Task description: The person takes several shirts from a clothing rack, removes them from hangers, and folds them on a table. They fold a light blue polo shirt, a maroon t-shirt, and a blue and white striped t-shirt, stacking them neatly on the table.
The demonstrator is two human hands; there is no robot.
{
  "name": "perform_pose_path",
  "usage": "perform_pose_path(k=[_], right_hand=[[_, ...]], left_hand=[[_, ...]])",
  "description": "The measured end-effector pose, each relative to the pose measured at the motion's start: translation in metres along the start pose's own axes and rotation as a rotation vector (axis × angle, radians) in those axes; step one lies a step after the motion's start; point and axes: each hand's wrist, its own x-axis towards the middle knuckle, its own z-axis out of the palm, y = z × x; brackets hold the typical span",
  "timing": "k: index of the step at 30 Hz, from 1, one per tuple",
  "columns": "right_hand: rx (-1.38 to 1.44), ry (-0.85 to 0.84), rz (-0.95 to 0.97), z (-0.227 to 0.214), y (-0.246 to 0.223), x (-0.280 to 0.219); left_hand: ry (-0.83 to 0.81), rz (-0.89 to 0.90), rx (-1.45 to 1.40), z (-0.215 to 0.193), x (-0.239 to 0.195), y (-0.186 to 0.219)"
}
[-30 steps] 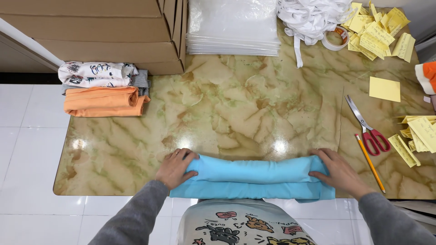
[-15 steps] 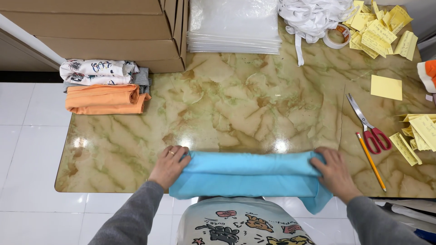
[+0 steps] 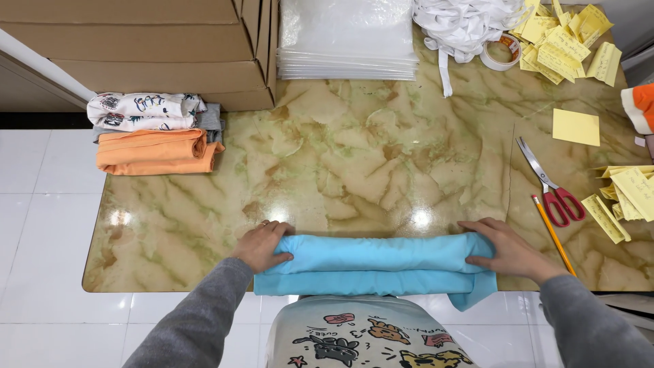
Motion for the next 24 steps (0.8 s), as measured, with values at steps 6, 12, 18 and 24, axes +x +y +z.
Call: perform_pose_path(k=[6, 12, 18, 24], right_hand=[[-0.243, 0.099, -0.081, -0.016, -0.019, 0.027], [-0.555, 0.425, -0.162, 0.021, 0.004, 0.032], [-0.32, 0.368, -0.193, 0.061, 0.019, -0.007], [-0.349, 0.446, -0.111, 0.03, -0.015, -0.003]], left_hand=[[0.157, 0.159, 0.114, -0.011, 0.014, -0.009], [0.543, 0.169, 0.52, 0.029, 0.012, -0.033], [0.629, 0.345, 0.375, 0.054, -0.037, -0.022], [0.305, 0.12, -0.012, 0.047, -0.029, -0.019]])
